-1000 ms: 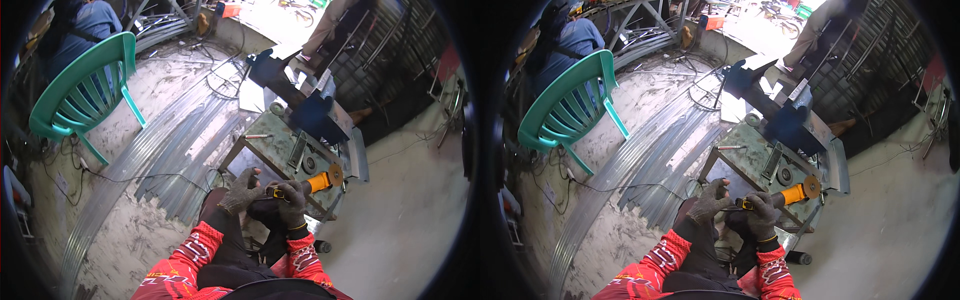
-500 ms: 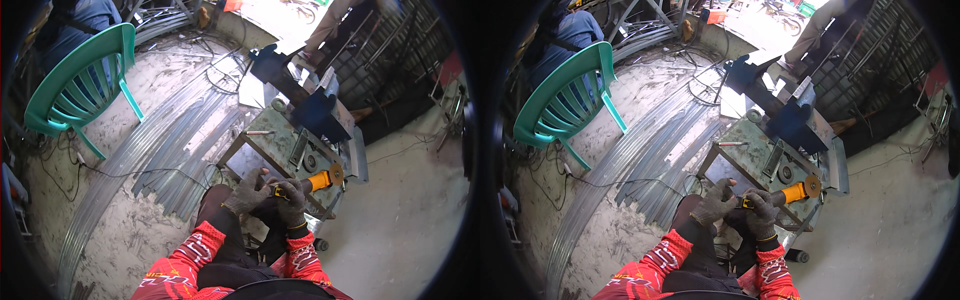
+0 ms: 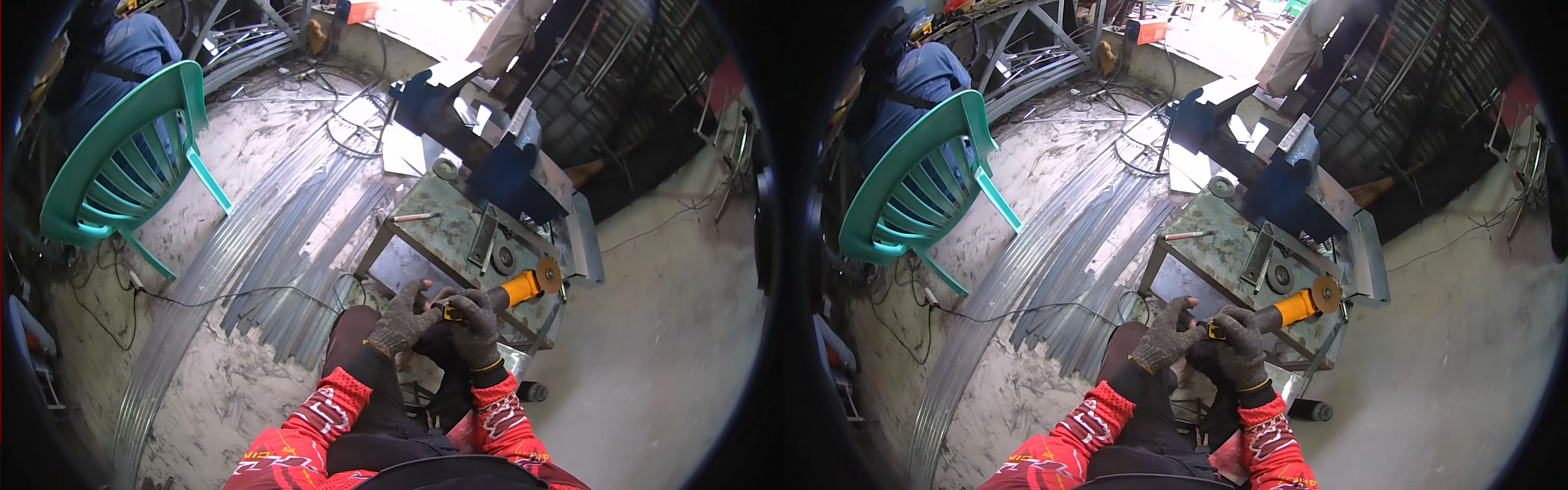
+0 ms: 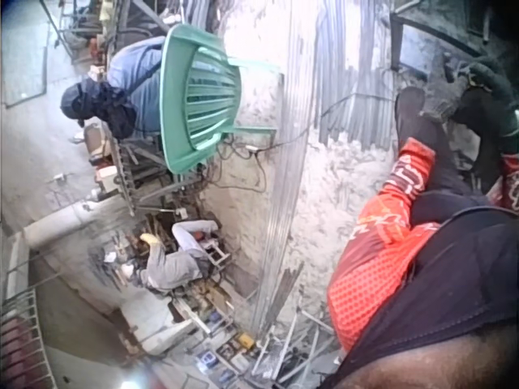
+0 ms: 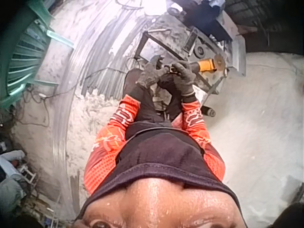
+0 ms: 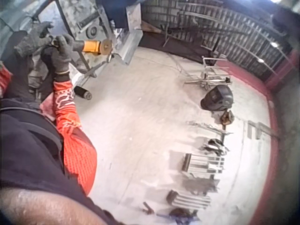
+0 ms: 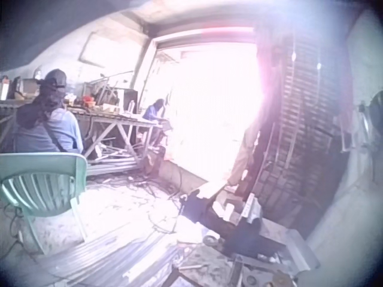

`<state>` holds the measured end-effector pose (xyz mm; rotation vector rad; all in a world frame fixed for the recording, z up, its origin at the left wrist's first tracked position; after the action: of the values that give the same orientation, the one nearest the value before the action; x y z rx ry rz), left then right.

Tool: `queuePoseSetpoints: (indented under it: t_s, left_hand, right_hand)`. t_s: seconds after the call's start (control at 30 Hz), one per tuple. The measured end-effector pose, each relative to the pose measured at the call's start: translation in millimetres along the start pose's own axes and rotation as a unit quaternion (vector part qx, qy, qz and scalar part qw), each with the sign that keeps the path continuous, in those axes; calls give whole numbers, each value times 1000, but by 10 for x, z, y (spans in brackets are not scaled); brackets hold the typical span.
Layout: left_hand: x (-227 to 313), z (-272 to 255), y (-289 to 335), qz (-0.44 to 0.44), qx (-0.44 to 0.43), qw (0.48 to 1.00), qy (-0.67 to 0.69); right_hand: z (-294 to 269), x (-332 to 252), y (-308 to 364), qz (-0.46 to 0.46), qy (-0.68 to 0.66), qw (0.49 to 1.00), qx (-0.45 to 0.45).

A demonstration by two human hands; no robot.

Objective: Measure and mark small metal plates using a tape measure and a marker in a workshop environment.

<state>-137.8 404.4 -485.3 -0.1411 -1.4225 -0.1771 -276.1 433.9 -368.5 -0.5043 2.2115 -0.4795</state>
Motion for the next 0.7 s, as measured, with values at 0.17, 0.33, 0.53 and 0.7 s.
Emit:
queuePoseSetpoints:
  t_s: [0.17, 0.33, 0.53, 0.7]
  left_hand:
    - [254, -37, 35, 17, -34, 997, 63]
    - [272, -113, 62, -59, -114, 963, 235]
    - [96, -125, -6, -4, 19, 999, -30]
    - [125, -43, 20, 41, 12, 999, -4]
  right_hand:
    - [-26, 78, 38, 18, 0, 1000, -1]
    - [-85, 159, 39, 21, 8, 999, 37]
    - [-26, 127, 73, 5, 2, 1000, 9]
    - [-29, 96, 69, -6, -14, 1000, 17]
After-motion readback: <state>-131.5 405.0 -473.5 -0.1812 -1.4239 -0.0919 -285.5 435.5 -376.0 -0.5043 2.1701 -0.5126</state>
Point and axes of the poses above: each hand's wrist, its own y-axis away from the middle knuckle, its own z-axis out of the palm, x = y × z, the point moved 9 cm from there along -y, towards the middle knuckle, and after that the axes turned 3 degrees about z, right-handed, at the moved point
